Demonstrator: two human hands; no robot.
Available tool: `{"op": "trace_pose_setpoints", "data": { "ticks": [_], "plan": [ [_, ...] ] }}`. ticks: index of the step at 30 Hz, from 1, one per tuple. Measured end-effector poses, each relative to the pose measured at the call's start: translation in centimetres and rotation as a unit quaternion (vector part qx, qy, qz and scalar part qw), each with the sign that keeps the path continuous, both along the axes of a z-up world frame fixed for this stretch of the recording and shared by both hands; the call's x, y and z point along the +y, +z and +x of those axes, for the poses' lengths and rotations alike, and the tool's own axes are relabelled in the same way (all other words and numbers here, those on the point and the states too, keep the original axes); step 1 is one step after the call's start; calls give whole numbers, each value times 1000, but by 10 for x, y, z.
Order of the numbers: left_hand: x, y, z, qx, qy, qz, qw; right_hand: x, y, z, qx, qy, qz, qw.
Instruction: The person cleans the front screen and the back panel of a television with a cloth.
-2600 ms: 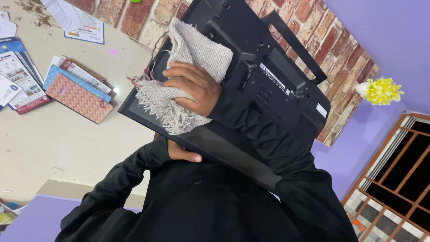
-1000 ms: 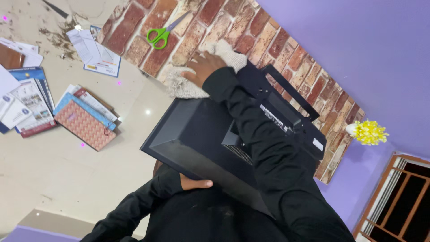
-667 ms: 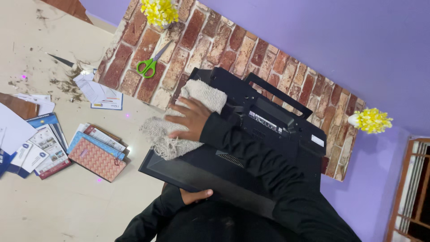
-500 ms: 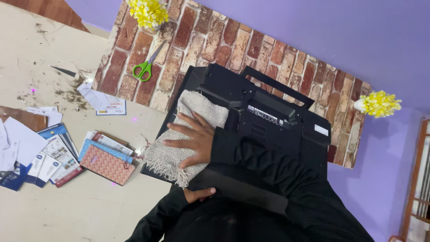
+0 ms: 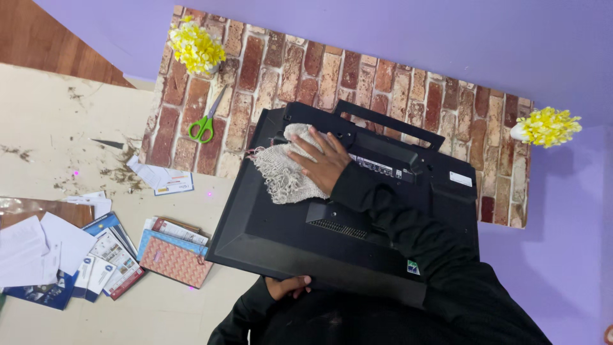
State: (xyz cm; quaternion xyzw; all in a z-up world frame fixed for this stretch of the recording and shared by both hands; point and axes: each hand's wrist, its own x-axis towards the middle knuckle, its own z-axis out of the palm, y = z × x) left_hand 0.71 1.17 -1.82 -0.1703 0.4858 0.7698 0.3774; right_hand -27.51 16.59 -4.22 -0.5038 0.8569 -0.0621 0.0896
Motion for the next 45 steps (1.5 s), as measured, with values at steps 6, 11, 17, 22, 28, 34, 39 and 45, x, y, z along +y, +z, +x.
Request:
{"op": "trace_pose_setpoints", "data": {
  "ticks": [6,11,17,22,28,34,39,45],
  "plan": [
    [-3,4,-7,19,8,28,999,-17,-31,-52,-38,-144,-37,988],
    [-11,4,-8,67,-53,-15,996,-63,-41,-63,-59,-151,-24,986],
    [-10,3,-7,25,-41,-18,999,-70,-41,-62,-95,-140,-27,985],
    [-12,0,-3,30,-8,-23,999,-12,-38,-61,-97,-135,-15,986],
    [-12,-7,-4,50,-22,-5,999,65,-40,-50,-162,-236,21,958],
    [-15,-11,-5,53,-40,-12,998,144,-36,-35,-136,-295,48,944],
    [-15,-23,0,62,-17,12,998,132,-38,-30,-93,-371,50,923],
    [-19,-34,8,30,-22,0,999,62,-47,-36,-96,-355,-12,930]
  ]
}}
